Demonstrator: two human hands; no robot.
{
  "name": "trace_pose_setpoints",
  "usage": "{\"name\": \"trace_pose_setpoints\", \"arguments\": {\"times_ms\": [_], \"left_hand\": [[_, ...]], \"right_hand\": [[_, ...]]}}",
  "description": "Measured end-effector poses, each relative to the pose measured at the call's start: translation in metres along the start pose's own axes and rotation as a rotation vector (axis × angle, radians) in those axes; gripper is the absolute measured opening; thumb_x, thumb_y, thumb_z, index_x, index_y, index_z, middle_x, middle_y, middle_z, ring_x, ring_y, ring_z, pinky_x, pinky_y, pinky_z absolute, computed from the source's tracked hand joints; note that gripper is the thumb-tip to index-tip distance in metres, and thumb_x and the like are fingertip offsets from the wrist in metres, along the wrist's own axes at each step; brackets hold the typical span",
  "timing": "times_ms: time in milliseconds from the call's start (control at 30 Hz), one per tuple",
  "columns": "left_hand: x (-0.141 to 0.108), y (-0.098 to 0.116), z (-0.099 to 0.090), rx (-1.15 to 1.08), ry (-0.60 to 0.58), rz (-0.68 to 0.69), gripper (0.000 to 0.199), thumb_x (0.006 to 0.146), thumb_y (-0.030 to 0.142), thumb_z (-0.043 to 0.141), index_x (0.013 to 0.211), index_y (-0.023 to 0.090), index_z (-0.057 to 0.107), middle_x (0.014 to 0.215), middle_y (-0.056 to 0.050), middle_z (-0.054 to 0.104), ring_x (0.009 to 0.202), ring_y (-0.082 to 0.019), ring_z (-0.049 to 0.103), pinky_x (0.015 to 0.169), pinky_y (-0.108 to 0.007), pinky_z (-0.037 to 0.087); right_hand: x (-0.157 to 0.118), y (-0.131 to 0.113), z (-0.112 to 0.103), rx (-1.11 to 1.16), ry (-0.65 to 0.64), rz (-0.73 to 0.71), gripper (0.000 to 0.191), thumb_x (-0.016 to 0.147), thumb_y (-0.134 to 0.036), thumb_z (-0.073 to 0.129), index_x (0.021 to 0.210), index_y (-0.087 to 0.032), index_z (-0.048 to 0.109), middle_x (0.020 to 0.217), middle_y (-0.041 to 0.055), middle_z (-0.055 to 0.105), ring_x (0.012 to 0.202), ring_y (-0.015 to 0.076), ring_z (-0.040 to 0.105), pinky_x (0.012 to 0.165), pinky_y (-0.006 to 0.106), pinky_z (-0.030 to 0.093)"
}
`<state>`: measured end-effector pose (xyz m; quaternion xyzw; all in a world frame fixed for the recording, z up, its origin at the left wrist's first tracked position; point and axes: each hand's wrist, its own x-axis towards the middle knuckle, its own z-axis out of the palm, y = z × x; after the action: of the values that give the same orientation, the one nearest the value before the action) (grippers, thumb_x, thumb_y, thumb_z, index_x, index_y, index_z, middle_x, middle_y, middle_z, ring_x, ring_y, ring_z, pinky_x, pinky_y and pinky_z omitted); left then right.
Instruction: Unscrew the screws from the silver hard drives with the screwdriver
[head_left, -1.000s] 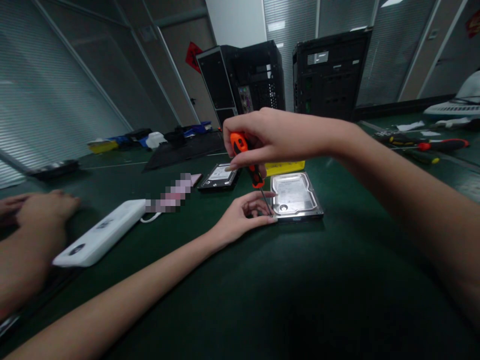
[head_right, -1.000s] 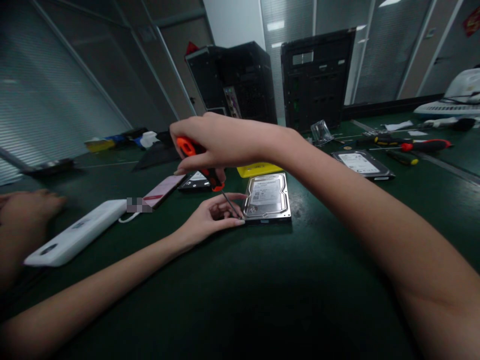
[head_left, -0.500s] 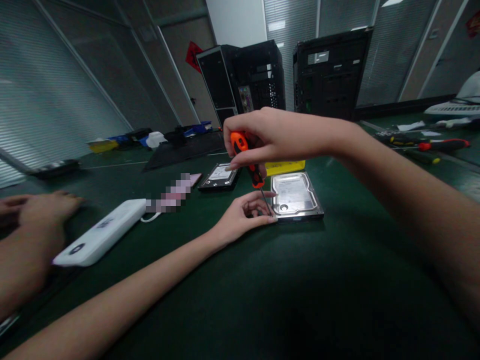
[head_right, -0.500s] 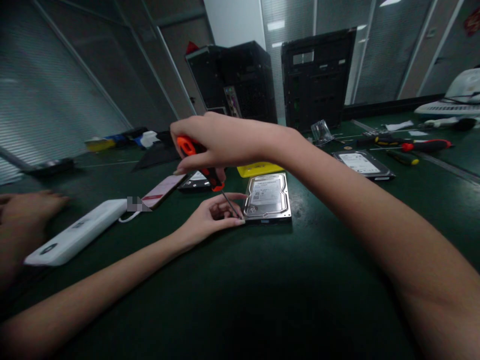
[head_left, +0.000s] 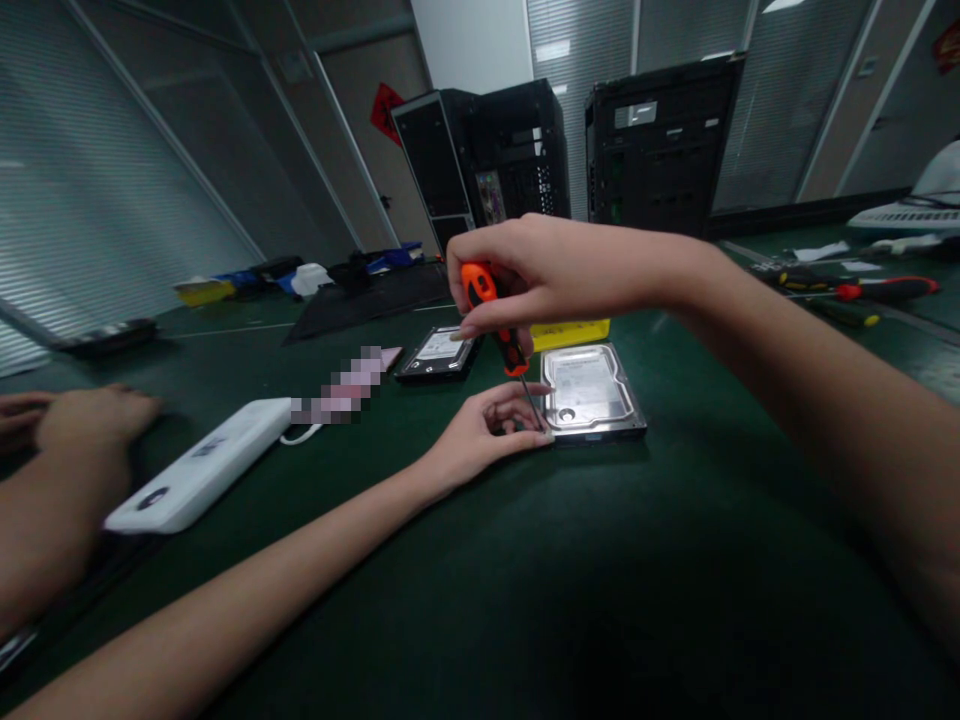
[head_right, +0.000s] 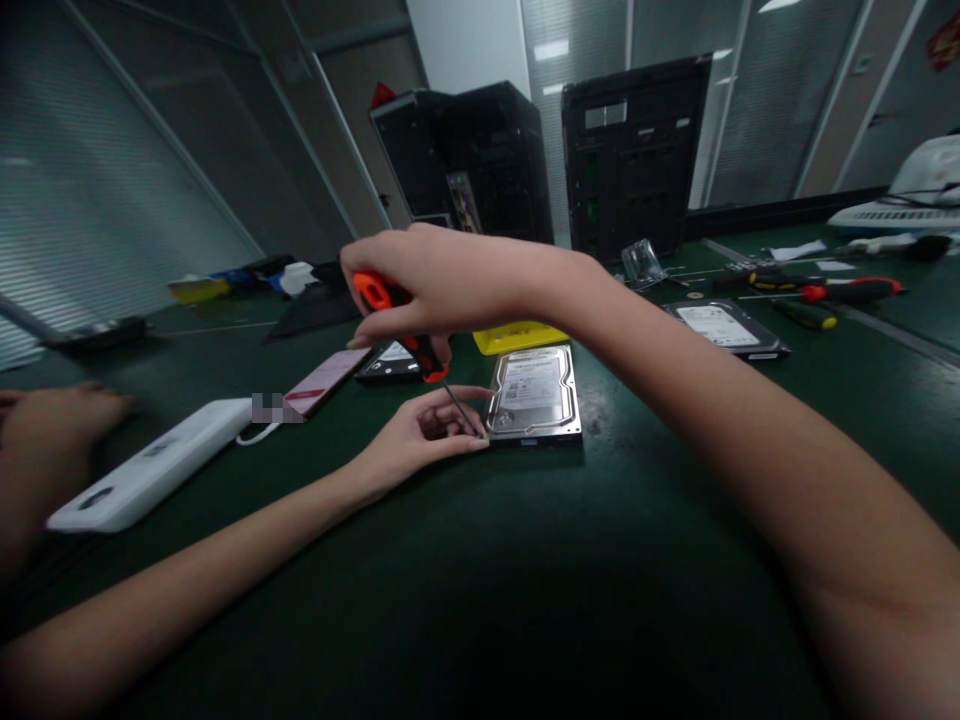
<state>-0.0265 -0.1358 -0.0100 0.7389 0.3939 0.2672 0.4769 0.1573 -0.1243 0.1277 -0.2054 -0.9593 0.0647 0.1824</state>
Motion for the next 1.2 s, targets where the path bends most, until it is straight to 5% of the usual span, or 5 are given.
{"name": "trace_pose_setpoints", "arguments": {"times_ms": [1000,1200], "left_hand": [[-0.0001,0.0018,0.0006,0.075,-0.014,0.017,0.053,0.071,0.028,0.068,0.119,0.017,0.050,0.091,-0.004,0.059,0.081,-0.014,0.054,0.071,-0.028,0.043],[-0.0004,0.0011,0.0001,0.091,-0.014,0.015,0.051,0.073,0.030,0.068,0.119,0.018,0.050,0.091,-0.003,0.058,0.081,-0.014,0.053,0.070,-0.027,0.042]], "right_hand": [[0.0033,-0.0016,0.0051,-0.090,0.075,-0.069,0.024,0.082,-0.035,0.052,0.089,-0.013,0.053,0.087,0.0028,0.055,0.074,0.0087,0.048,0.061,0.021,0.036],[0.0002,0.0000,0.0003,0.015,-0.003,-0.061,0.026,0.086,-0.034,0.045,0.096,-0.012,0.054,0.091,0.0039,0.056,0.076,0.0080,0.049,0.061,0.019,0.036]]}}
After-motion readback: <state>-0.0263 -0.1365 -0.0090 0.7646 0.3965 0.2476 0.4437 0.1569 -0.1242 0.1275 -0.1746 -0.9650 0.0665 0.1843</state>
